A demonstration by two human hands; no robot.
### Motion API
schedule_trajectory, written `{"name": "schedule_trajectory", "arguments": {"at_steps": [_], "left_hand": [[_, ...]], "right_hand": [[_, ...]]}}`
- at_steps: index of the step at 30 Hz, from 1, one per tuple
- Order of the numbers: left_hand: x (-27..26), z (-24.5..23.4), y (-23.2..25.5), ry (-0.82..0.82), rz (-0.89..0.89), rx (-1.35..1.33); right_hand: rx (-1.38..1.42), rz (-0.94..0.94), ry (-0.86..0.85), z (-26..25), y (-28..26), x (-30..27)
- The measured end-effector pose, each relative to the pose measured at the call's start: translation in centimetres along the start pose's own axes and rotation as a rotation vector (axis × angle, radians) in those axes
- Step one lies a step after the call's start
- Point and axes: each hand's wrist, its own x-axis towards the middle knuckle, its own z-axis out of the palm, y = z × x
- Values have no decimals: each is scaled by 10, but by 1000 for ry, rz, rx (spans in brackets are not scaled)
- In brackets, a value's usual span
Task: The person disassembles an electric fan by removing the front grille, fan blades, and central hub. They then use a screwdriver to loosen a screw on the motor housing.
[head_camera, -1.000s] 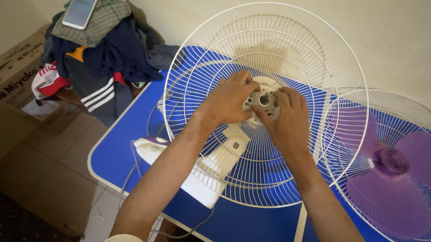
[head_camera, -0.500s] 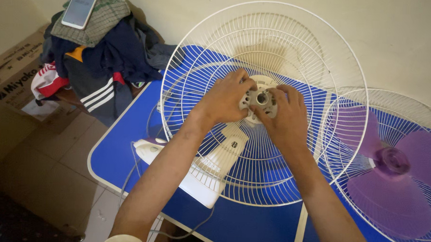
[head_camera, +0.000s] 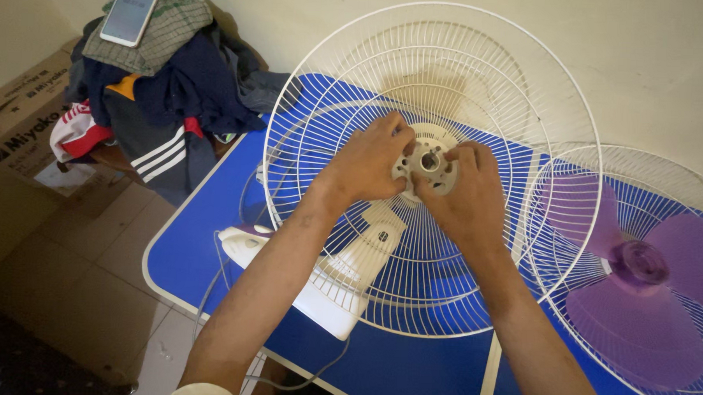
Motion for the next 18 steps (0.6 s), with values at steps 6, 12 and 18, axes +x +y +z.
{"name": "schedule_trajectory", "arguments": {"at_steps": [6,12,18], "left_hand": [[-1,0,2,49,16,-48],[-1,-1,2,-6,1,-6],[1,1,2,12,-12,-26]], "right_hand": [[-12,-104,24,3,8,-1],[33,-159,48,1,10,-3],[135,-96,40,1,13,-4]]}}
